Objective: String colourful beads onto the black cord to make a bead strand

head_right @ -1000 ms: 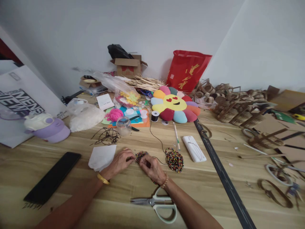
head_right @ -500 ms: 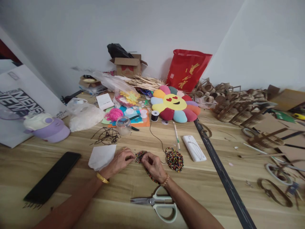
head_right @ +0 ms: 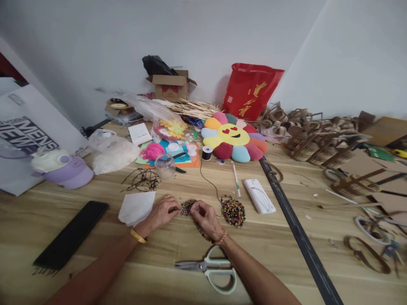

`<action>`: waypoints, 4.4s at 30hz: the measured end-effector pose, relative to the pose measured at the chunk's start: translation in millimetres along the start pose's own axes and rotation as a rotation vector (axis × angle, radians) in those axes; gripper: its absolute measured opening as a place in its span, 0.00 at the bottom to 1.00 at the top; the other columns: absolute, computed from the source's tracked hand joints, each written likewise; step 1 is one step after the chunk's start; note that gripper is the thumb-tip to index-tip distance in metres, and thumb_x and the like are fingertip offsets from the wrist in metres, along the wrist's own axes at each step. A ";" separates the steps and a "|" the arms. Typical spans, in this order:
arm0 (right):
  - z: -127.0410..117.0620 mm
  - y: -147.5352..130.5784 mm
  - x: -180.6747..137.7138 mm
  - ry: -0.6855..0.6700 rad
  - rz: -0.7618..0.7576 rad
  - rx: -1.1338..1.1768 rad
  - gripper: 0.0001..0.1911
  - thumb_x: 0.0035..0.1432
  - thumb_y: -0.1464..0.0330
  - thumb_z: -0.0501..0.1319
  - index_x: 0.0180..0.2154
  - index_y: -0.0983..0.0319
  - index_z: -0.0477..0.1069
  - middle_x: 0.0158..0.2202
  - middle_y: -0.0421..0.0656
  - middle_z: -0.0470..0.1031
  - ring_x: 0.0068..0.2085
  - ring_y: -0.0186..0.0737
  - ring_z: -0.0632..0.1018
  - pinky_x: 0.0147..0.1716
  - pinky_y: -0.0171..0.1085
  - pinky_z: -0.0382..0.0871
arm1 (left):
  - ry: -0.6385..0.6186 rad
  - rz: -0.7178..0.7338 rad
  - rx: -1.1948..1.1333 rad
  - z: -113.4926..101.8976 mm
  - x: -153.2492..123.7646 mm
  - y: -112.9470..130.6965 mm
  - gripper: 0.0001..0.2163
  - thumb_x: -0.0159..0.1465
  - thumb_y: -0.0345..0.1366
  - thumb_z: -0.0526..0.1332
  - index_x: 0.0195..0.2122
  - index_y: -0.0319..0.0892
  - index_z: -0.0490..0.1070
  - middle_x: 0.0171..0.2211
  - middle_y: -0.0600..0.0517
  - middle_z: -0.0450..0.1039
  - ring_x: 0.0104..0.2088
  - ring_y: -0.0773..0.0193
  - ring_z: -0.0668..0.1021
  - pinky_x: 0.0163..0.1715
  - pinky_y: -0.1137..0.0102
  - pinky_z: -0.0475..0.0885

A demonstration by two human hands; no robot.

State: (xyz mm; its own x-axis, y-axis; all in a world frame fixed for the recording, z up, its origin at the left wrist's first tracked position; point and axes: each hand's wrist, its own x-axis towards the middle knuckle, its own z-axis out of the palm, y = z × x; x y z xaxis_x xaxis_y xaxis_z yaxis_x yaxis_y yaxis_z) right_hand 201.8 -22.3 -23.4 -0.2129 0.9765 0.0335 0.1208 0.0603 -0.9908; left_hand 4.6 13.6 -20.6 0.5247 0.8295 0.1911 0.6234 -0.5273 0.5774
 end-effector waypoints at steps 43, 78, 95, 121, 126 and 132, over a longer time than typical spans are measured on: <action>-1.0 -1.5 -2.0 -0.107 -0.123 -0.268 0.07 0.56 0.68 0.57 0.28 0.64 0.68 0.22 0.37 0.64 0.23 0.30 0.64 0.23 0.29 0.57 | -0.141 -0.312 -0.775 -0.9 0.7 -0.8 0.08 0.50 0.35 0.67 0.29 0.35 0.77 0.27 0.49 0.78 0.29 0.64 0.76 0.32 0.72 0.69; -1.3 3.2 -2.2 -0.110 -0.131 -0.262 0.09 0.57 0.66 0.58 0.27 0.63 0.68 0.22 0.37 0.65 0.24 0.31 0.65 0.23 0.30 0.58 | -0.132 -0.266 -0.757 1.7 1.1 -2.4 0.08 0.51 0.36 0.66 0.30 0.36 0.78 0.28 0.48 0.79 0.30 0.64 0.77 0.33 0.71 0.70; -0.1 0.4 -2.3 -0.112 -0.146 -0.282 0.08 0.57 0.66 0.58 0.28 0.63 0.68 0.22 0.37 0.65 0.24 0.31 0.65 0.24 0.30 0.59 | -0.147 -0.250 -0.731 -1.0 1.0 2.8 0.08 0.52 0.36 0.66 0.29 0.37 0.78 0.28 0.49 0.79 0.30 0.63 0.77 0.32 0.72 0.69; 0.1 1.4 -2.8 -0.161 -0.145 -0.190 0.11 0.56 0.61 0.61 0.32 0.64 0.71 0.24 0.38 0.68 0.25 0.32 0.67 0.24 0.30 0.61 | -0.125 -0.270 -0.717 4.4 1.5 10.3 0.06 0.51 0.35 0.66 0.24 0.36 0.75 0.23 0.51 0.75 0.26 0.65 0.74 0.29 0.73 0.66; -1.0 -0.4 -3.2 -0.173 -0.245 -0.268 0.11 0.57 0.63 0.60 0.29 0.64 0.69 0.25 0.40 0.68 0.26 0.33 0.67 0.25 0.31 0.60 | -0.120 -0.249 -0.706 -0.2 2.1 9.7 0.07 0.53 0.36 0.64 0.25 0.37 0.75 0.24 0.51 0.76 0.27 0.65 0.74 0.30 0.73 0.66; -4.5 -3.5 -2.2 -0.154 -0.245 -0.211 0.19 0.61 0.58 0.55 0.23 0.63 0.65 0.26 0.42 0.67 0.30 0.36 0.68 0.30 0.34 0.62 | -0.107 -0.260 -0.735 -2.7 2.2 7.3 0.08 0.54 0.37 0.64 0.25 0.37 0.74 0.24 0.51 0.75 0.27 0.66 0.73 0.29 0.74 0.66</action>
State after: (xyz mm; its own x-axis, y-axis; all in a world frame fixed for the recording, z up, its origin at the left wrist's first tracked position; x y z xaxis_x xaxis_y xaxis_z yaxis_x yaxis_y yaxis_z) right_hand 206.2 -23.7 -19.5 -0.4024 0.8859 0.2308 0.2418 0.3460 -0.9065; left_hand 8.7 12.1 -13.9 0.4906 0.8679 -0.0778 0.2102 -0.0313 0.9771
